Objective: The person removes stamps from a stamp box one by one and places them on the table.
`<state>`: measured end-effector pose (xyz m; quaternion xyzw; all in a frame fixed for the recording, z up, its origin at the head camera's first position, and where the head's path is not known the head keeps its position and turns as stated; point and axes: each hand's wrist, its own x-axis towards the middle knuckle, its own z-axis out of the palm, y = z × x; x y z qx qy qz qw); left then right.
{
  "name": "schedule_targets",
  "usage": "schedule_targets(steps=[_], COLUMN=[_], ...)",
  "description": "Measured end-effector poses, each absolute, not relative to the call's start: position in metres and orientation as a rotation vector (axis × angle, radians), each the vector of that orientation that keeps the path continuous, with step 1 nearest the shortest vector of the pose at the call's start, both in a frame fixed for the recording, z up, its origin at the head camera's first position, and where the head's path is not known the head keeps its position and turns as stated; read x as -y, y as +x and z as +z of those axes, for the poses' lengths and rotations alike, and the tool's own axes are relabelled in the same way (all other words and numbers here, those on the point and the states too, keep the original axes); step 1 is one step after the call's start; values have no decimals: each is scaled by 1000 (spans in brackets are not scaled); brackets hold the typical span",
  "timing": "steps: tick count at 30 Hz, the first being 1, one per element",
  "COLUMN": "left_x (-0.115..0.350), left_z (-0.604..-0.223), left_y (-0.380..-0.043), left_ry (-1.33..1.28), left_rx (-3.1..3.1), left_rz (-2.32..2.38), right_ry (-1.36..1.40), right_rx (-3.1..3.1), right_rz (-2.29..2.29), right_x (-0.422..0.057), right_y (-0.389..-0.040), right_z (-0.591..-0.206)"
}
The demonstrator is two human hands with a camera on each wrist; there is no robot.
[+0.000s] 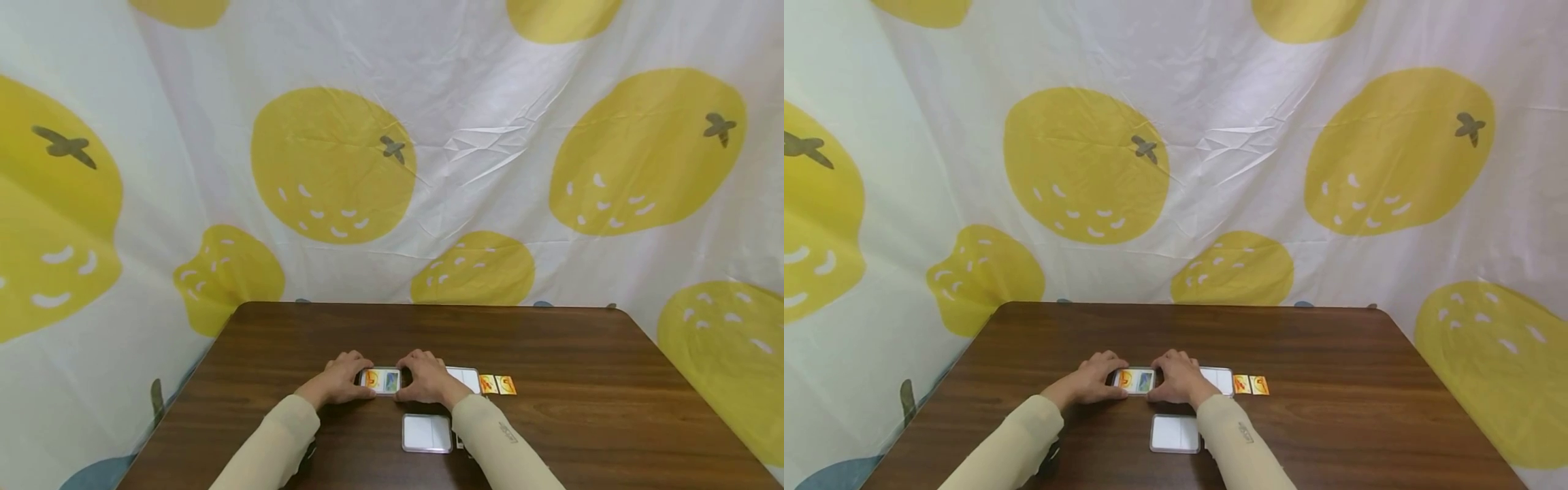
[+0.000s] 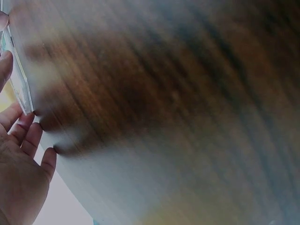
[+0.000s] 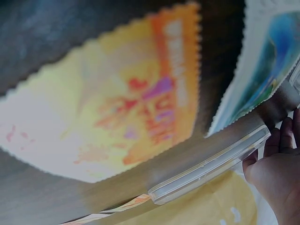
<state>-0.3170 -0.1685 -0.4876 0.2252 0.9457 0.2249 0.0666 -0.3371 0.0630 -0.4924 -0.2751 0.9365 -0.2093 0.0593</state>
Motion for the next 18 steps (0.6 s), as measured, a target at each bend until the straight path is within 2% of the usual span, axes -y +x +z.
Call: schedule_targets(steps=[18], left_x=[170], left_z=[-487], left_y=[-319], left_ry=[658], left_rx=[-2848], left_rz=[700], right_ry=[-815], right_rx=[-2834], right_rz=[-631], right_x=[-64], right_y=[-338], right_z=[-495])
